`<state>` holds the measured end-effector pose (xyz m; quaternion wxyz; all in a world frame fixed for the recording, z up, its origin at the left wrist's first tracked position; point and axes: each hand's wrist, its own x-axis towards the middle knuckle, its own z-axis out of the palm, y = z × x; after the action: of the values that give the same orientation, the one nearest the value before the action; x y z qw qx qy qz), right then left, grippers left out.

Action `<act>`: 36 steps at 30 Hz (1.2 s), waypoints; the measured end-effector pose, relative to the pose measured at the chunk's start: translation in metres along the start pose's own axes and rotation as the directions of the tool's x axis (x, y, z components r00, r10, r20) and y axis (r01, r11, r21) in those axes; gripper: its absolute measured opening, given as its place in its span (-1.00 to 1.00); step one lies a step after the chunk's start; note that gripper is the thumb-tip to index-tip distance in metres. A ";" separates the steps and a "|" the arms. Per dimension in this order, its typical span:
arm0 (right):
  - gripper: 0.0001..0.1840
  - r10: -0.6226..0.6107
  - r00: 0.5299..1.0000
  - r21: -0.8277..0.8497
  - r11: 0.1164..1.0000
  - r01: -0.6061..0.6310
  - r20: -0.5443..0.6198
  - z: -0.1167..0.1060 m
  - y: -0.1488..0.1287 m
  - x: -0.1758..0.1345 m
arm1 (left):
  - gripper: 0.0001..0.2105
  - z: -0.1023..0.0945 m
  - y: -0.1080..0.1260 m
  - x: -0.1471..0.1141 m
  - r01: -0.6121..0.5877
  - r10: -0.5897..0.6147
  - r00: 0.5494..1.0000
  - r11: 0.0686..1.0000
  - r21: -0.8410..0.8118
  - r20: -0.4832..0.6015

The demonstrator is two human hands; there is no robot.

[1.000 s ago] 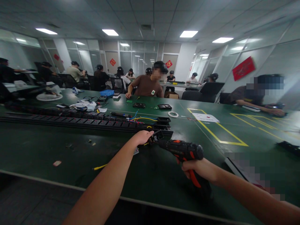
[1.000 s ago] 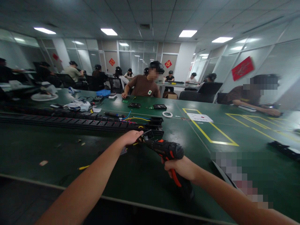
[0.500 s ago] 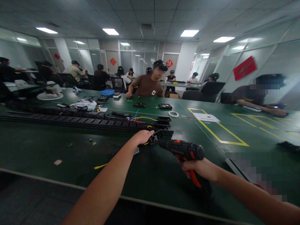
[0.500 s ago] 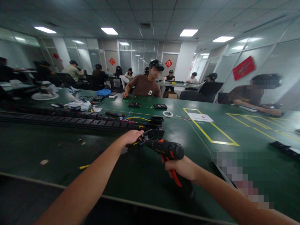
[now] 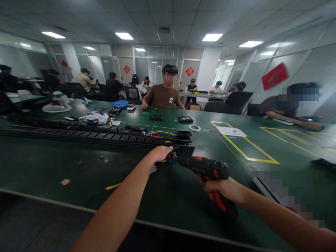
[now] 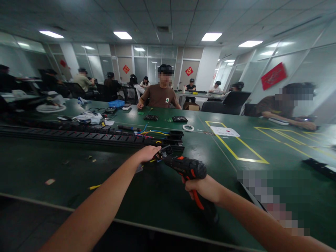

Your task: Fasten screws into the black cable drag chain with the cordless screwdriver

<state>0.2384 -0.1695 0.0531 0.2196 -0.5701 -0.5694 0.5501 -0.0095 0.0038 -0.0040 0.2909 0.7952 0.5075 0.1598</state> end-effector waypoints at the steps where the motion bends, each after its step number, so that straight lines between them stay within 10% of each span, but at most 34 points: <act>1: -0.76 0.005 1.000 0.000 1.000 -0.005 -0.001 0.000 0.000 0.000 | -0.35 0.000 0.000 0.000 -0.002 0.002 1.000 1.000 0.000 0.000; 16: -0.75 0.003 1.000 -0.014 1.000 -0.003 -0.003 0.000 -0.002 -0.001 | -0.35 0.000 0.000 0.000 -0.014 0.014 1.000 1.000 0.025 -0.001; 24: -0.37 0.063 0.998 -0.043 0.997 -0.063 -0.012 0.000 -0.007 -0.004 | -0.33 -0.001 0.002 -0.001 -0.007 0.007 1.000 0.999 0.034 -0.002; 36: -0.65 0.046 0.999 -0.015 0.999 -0.046 0.006 -0.002 -0.001 0.000 | -0.33 -0.001 0.004 -0.002 0.002 -0.002 1.000 1.000 0.020 -0.001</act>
<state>0.2395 -0.1687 0.0546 0.2009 -0.5827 -0.5609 0.5527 -0.0085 0.0009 -0.0008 0.2827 0.7976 0.5098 0.1548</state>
